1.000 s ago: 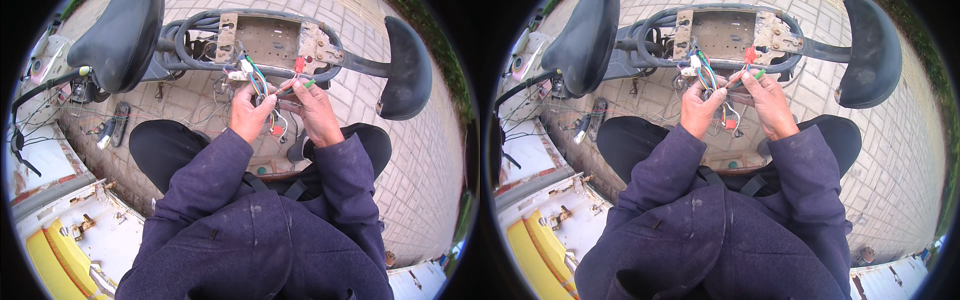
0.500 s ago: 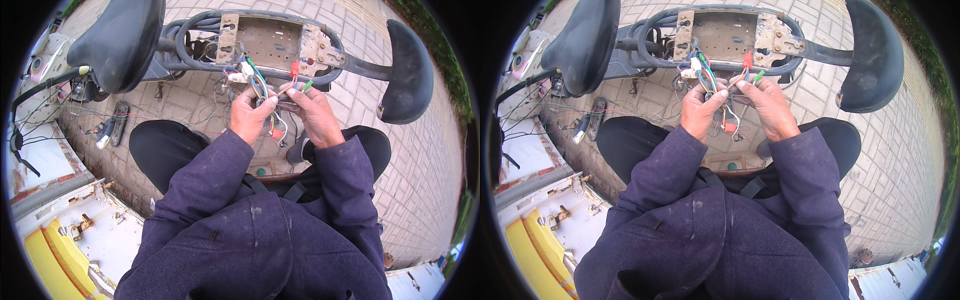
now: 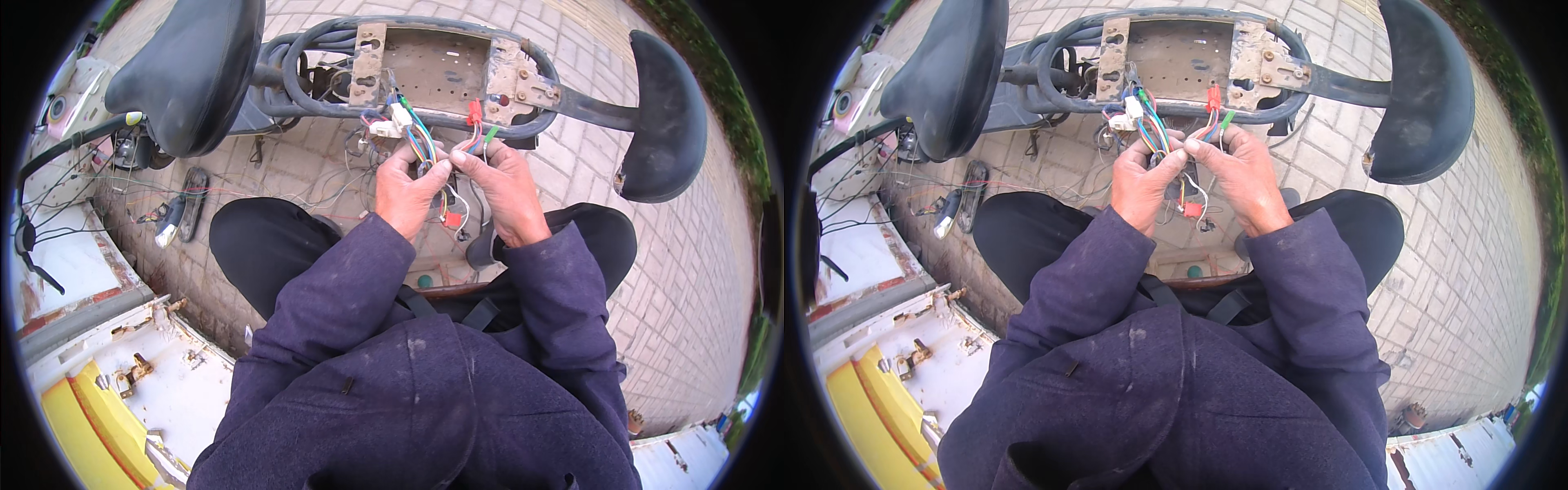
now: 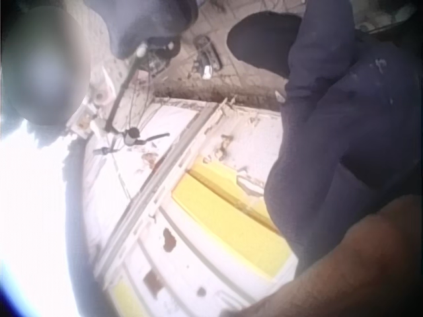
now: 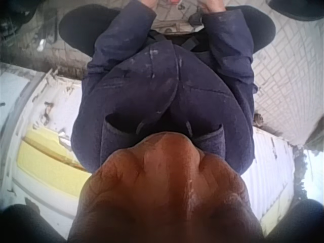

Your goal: The person works on the exposed wiring of a scooter's electrical system, separating and connecting multi-colored wires to a small black controller box. They repeatedly join and separate wire connectors while seated on the scooter frame.

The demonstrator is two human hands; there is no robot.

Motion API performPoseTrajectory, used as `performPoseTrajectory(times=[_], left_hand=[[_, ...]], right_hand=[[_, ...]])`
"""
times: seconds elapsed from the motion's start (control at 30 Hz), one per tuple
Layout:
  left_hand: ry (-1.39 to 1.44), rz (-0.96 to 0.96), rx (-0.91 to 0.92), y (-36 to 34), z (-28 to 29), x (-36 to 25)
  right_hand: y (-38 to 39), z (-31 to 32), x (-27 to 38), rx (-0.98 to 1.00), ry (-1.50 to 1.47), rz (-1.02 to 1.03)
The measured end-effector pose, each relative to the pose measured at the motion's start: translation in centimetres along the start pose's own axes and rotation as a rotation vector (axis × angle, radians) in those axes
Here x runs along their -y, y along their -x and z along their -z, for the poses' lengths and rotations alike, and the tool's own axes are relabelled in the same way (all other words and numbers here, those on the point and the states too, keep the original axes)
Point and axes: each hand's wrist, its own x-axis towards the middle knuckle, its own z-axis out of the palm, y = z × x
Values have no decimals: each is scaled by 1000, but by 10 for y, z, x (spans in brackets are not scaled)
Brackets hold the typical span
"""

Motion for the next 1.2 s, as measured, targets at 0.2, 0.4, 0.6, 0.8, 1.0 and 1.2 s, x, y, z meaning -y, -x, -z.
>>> performPoseTrajectory(times=[0.2,0.4,0.6,0.8,1.0,1.2], left_hand=[[-20,51,29,0,0,-1],[-7,32,28,0,0,-1],[-16,43,55,0,0,-4],[85,40,24,3,-4,-8],[79,70,7,1,-3,-12],[91,20,10,1,-4,-9]], right_hand=[[-7,5,1,-55,-44,72],[-15,13,5,-9,-192,-6],[-20,16,8,-16,-268,-34],[-15,9,15,45,-316,15],[-4,10,15,7,-3,-21],[-5,10,11,38,-12,29]])
